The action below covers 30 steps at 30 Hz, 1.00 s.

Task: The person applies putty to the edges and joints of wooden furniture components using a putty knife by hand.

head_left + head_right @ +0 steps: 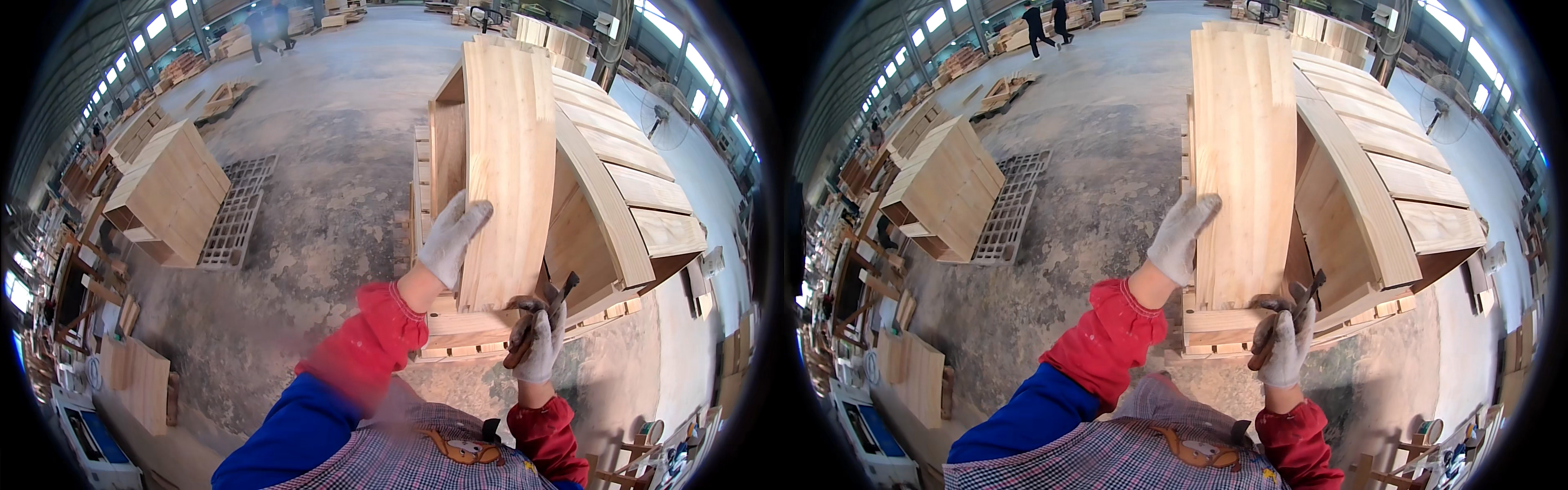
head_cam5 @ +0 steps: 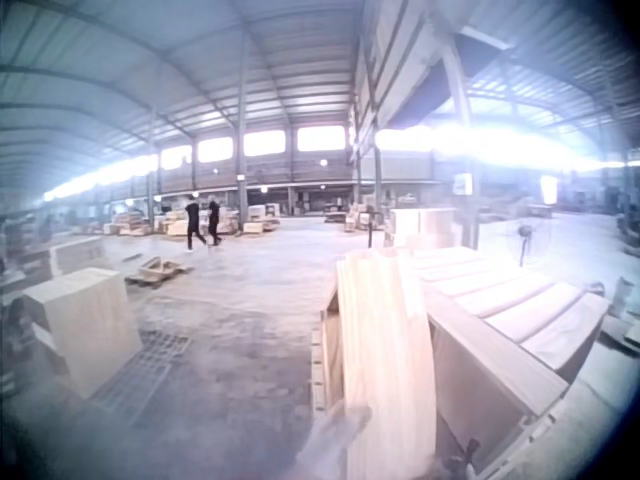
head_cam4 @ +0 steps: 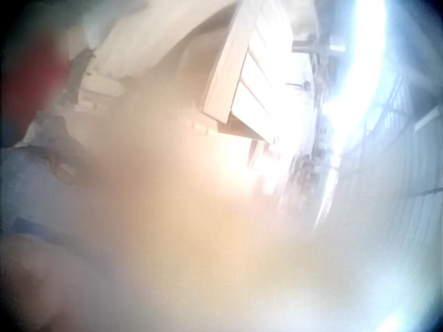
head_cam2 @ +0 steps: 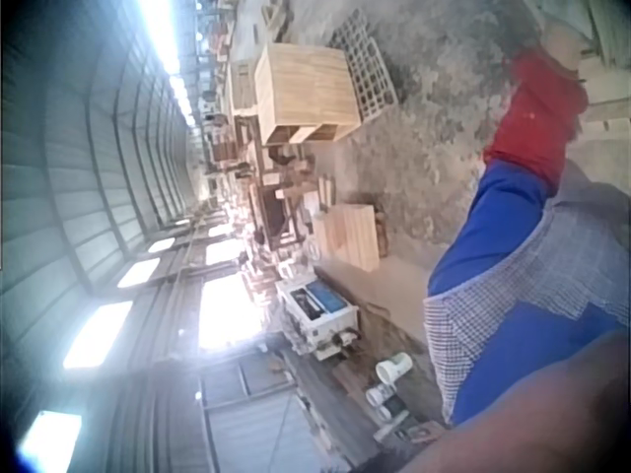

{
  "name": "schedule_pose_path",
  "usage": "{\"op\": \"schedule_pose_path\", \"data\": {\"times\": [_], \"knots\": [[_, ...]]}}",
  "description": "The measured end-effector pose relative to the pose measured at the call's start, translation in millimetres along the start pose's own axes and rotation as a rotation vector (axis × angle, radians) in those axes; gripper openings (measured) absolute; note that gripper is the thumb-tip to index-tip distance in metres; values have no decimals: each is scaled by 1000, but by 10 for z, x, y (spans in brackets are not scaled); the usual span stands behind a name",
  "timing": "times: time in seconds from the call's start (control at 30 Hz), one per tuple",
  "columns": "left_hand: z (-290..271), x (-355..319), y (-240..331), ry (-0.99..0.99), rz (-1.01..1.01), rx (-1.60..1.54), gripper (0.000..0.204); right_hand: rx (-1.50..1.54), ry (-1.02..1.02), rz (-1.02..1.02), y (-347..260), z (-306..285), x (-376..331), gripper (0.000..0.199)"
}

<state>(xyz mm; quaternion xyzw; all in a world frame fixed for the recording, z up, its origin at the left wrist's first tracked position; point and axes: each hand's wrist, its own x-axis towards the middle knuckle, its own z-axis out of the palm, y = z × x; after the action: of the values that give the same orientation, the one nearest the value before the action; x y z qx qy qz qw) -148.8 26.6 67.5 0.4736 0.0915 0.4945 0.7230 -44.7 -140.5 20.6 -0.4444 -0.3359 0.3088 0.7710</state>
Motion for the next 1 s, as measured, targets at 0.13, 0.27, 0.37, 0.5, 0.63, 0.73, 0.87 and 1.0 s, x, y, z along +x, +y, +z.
{"op": "schedule_pose_path", "data": {"times": [0.13, 0.27, 0.37, 0.5, 0.63, 0.73, 0.87, 1.0], "knots": [[-44, -35, -101, -95, -87, 114, 41, -21, -15, -24, -40, 3, 96, 50], [-13, -6, -81, 4, -260, -48, 36, -68, -9, 36, -109, -10, 102, 49], [-20, 34, -89, 36, -238, -30, 34, -140, 25, 89, -137, -97, -12, 49], [20, 82, -133, 51, -274, -137, 32, -292, 74, 325, 48, -552, -219, 51], [65, 95, -83, 37, -281, -175, 31, -425, 123, 693, 423, -1111, -569, 61], [94, 113, -75, 29, -277, -187, 32, -486, 252, 732, 498, -1201, -707, 61], [142, 160, -144, 48, -259, -204, 34, -381, 217, 678, 430, -1162, -656, 54], [255, 171, -174, 33, -229, -193, 36, -267, 70, 620, 151, -970, -567, 51]]}}
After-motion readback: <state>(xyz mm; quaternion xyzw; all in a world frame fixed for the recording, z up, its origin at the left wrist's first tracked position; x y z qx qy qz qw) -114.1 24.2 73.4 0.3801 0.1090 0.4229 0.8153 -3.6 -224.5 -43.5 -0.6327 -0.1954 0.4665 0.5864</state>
